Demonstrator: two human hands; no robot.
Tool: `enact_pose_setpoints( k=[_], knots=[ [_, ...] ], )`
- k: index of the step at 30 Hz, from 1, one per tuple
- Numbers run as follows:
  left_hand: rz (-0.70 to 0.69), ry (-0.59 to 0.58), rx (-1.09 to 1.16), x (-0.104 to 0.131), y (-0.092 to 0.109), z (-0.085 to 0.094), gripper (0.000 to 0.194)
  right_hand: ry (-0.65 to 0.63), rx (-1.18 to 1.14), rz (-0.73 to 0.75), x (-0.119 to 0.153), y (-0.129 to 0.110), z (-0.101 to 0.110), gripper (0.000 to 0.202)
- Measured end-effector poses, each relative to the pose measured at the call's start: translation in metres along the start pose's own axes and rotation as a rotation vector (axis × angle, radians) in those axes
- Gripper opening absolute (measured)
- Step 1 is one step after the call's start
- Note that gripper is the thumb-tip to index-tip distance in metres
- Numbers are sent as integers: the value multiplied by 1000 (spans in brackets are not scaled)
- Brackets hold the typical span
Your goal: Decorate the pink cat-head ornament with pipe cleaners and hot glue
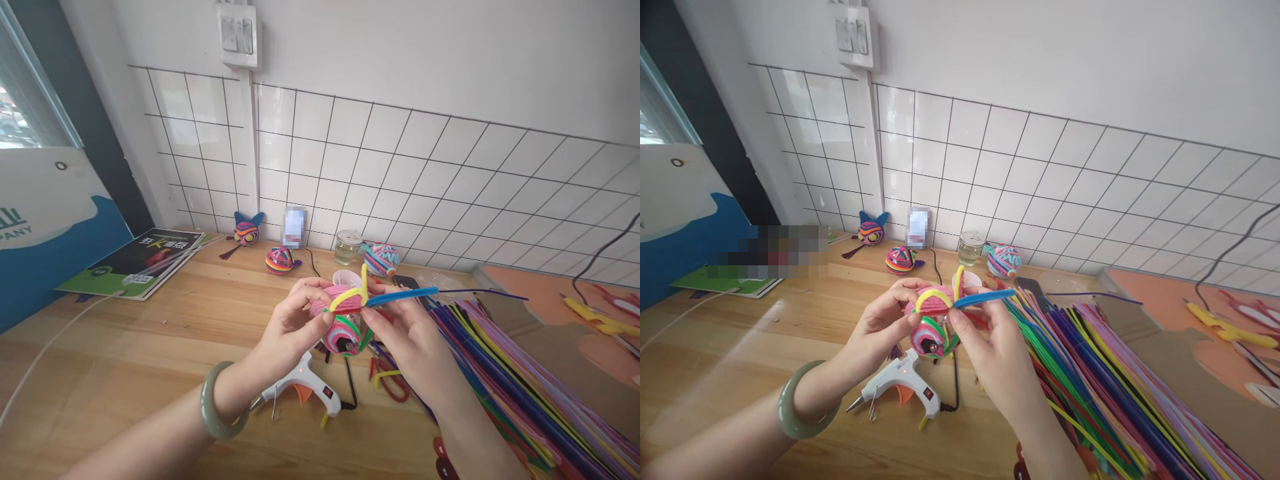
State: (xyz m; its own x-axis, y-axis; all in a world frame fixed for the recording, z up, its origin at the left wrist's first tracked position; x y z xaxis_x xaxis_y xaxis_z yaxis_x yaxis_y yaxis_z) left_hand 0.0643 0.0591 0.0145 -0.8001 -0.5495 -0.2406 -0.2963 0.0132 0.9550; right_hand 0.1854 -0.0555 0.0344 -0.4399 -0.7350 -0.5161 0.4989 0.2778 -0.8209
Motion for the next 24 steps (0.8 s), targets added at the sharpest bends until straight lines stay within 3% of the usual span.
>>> enact_pose_setpoints(
  k=[7, 15, 24],
  knots=[
    [92, 27, 39, -4, -6, 3, 10, -19, 18, 11, 1, -1, -1, 32],
    [103, -30, 175, -10, -15, 8, 11, -32, 56, 27, 0, -8, 1, 28],
    [314, -52, 411, -13, -26, 9, 20, -46, 85, -31, -4, 9, 26, 33]
  ],
)
Point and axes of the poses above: each hand's wrist, its own x-axis away from the middle knuckle, its own z-axis out of the back of the hand, y = z × x, the point moved 5 cm from there along -x, towards the middle knuckle, and after that the axes turned 13 degrees about z, right-handed, at the moved point
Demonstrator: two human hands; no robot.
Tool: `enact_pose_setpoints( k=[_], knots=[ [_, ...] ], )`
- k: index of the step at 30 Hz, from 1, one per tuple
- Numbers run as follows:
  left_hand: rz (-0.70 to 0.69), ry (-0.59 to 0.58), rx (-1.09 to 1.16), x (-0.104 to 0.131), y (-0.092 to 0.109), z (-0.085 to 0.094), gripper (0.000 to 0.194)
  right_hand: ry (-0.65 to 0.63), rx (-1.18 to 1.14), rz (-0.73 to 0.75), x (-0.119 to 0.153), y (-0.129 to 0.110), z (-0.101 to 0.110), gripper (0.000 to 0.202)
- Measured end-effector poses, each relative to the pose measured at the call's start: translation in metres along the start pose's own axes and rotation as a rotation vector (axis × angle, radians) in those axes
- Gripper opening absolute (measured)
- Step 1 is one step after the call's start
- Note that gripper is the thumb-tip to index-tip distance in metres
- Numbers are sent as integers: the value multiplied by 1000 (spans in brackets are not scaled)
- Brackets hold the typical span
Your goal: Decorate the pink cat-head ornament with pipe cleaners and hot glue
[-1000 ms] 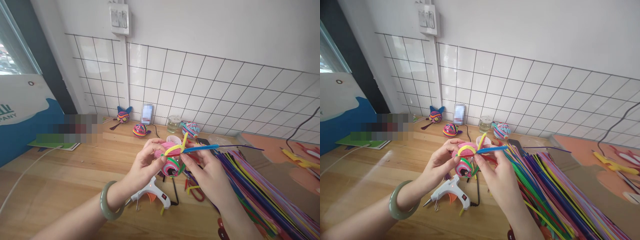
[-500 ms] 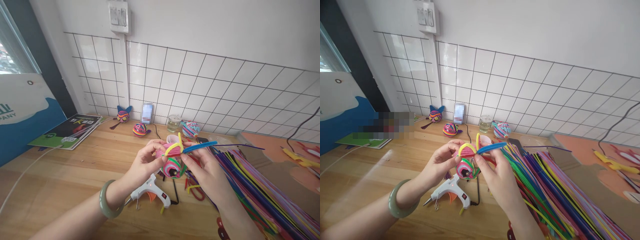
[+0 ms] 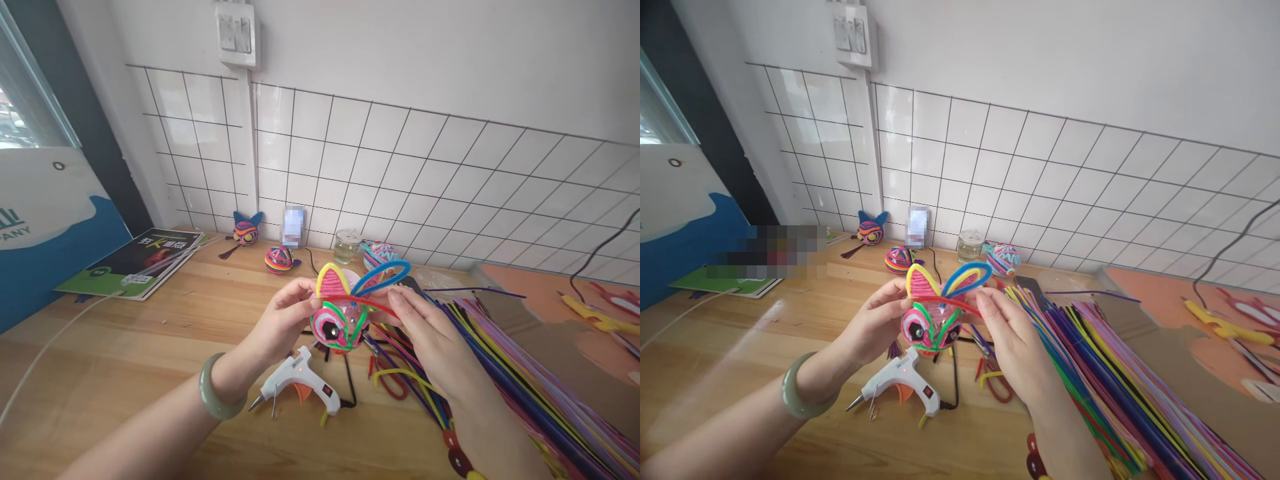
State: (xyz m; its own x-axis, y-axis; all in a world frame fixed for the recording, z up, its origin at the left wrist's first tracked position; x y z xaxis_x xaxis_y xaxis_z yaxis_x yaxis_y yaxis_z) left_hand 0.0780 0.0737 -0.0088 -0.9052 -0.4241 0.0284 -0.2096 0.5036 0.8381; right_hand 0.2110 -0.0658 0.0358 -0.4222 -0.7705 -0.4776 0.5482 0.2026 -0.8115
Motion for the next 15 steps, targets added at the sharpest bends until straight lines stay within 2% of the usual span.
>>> enact_pose_setpoints(
  k=[8, 15],
  knots=[
    [59, 11, 39, -2, -2, 2, 21, -126, 4, -42, -1, -3, -4, 31],
    [69, -9, 54, -3, -2, 3, 21, -148, 32, -62, 0, 1, -5, 31]
  ],
)
Point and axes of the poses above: each hand's wrist, its own x-axis away from the middle knuckle, its own z-axis out of the back of the hand, y = z × x, the point moved 5 cm from there along -x, towards the middle knuckle, and after that the axes turned 13 degrees about z, right-handed, at the moved point
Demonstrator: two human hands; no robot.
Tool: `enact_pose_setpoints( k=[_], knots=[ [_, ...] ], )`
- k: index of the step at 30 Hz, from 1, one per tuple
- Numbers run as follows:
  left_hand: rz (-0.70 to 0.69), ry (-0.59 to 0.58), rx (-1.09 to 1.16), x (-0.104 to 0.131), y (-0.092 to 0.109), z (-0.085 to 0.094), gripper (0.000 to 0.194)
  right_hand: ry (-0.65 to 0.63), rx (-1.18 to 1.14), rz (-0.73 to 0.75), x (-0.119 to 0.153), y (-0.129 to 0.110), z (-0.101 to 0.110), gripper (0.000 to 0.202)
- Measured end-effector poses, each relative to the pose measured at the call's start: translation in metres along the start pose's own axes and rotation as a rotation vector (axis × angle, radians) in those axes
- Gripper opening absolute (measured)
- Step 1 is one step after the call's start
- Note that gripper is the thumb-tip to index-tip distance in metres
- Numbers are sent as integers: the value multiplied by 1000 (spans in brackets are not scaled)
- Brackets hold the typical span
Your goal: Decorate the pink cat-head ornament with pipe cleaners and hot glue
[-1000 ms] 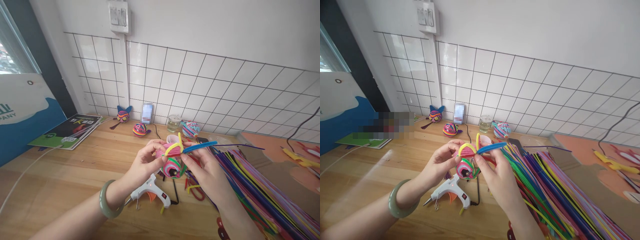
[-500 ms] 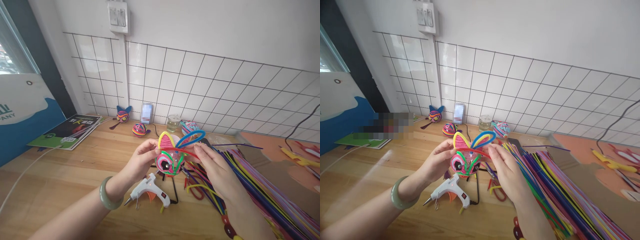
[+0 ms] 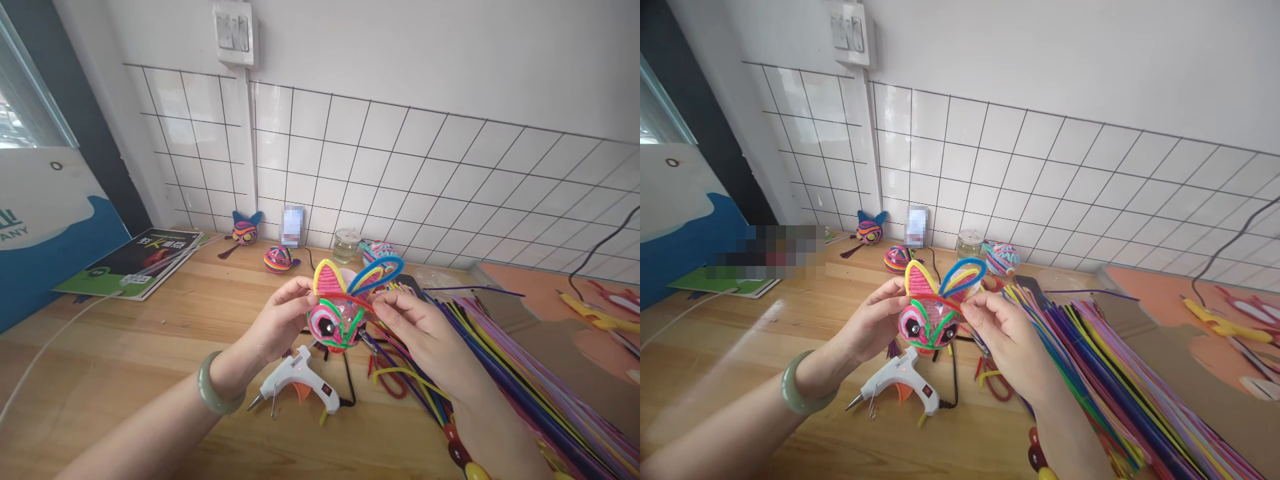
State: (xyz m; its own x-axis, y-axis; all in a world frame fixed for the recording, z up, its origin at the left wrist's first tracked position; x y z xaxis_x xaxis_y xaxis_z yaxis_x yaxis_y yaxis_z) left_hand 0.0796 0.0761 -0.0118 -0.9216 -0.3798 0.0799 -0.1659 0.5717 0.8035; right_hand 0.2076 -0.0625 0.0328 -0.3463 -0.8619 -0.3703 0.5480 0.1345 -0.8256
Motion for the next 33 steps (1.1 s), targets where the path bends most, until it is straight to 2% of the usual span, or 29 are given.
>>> enact_pose_setpoints(
  k=[14, 33],
  knots=[
    [-5, -22, 19, 0, 0, 1, 20, -5, 9, -115, 3, 7, -3, 38],
    [-9, -61, 24, 0, -4, 0, 20, -1, -4, -55, 2, -2, -7, 33]
  ],
)
Point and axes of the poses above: each hand's wrist, its own x-axis away from the middle knuckle, its own z-axis out of the back of the hand, y = z × x, the point moved 5 cm from there along -x, towards the middle knuckle, and after that the axes turned 13 degrees about z, right-handed, at the moved point
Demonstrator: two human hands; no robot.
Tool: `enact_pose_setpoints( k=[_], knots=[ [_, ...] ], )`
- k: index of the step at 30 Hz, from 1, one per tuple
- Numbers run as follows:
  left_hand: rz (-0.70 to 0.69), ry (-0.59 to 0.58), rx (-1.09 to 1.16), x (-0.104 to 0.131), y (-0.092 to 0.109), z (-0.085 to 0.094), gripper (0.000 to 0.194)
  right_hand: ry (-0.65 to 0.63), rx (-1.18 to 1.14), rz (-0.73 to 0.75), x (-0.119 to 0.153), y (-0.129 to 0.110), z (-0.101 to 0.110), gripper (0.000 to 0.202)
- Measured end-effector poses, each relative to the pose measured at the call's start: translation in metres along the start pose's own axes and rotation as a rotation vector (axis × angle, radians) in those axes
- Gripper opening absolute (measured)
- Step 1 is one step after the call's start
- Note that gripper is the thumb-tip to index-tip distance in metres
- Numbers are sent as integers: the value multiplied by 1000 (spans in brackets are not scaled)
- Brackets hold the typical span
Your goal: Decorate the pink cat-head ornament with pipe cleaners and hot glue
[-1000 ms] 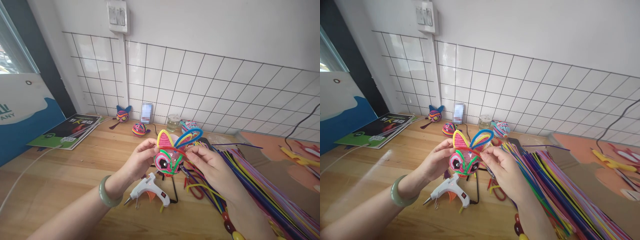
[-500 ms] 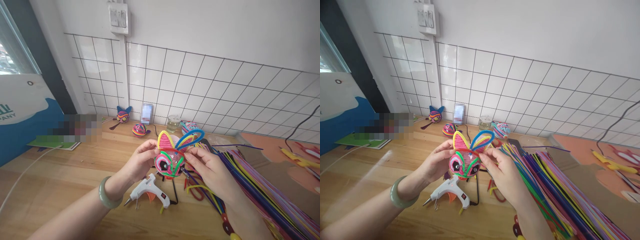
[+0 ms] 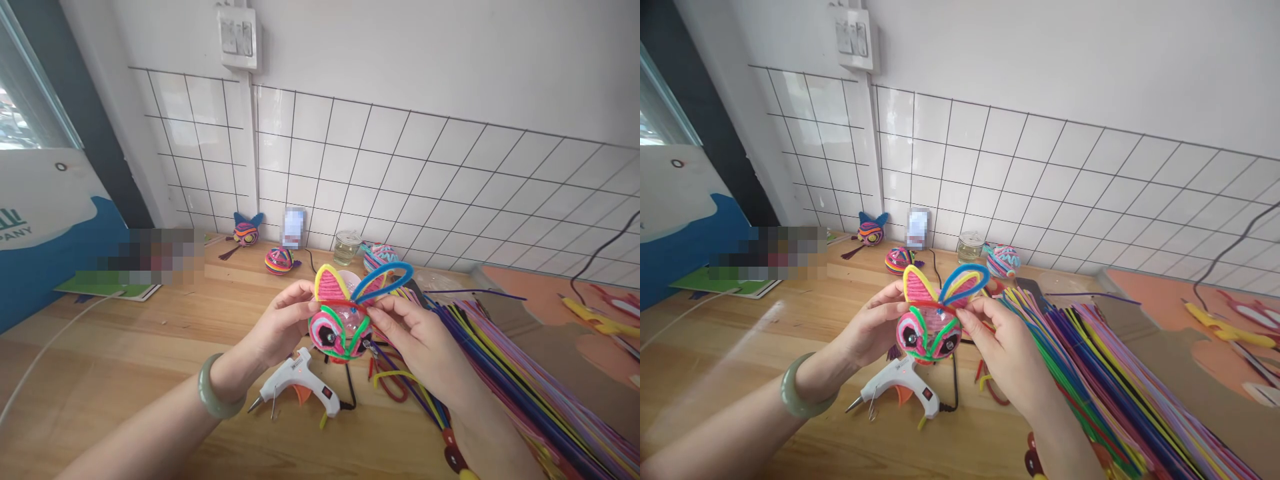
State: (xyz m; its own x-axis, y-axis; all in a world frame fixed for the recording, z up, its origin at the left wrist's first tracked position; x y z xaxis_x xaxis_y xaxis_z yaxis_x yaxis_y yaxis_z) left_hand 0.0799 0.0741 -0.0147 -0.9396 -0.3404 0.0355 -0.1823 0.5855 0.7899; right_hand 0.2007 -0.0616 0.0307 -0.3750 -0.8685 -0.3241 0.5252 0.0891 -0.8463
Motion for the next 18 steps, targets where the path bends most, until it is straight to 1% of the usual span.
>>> enact_pose_setpoints(
  k=[13, 18],
  knots=[
    [17, -9, 16, 1, -2, 0, 19, 12, -23, -9, -2, -3, -2, 31],
    [11, 8, 16, 0, -1, -1, 20, 12, -48, 3, -2, -5, -1, 31]
  ],
)
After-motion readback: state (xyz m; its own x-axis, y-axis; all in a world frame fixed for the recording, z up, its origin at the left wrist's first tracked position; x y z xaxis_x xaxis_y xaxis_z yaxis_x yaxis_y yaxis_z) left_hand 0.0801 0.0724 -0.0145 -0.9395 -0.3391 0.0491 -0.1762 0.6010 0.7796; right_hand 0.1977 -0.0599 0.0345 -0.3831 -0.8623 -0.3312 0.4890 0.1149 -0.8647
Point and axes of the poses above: each hand's wrist, its own x-axis away from the middle knuckle, its own z-axis out of the back of the hand, y = z × x, the point moved 5 cm from there along -x, towards the middle knuckle, and after that the axes turned 13 degrees about z, right-handed, at the moved point
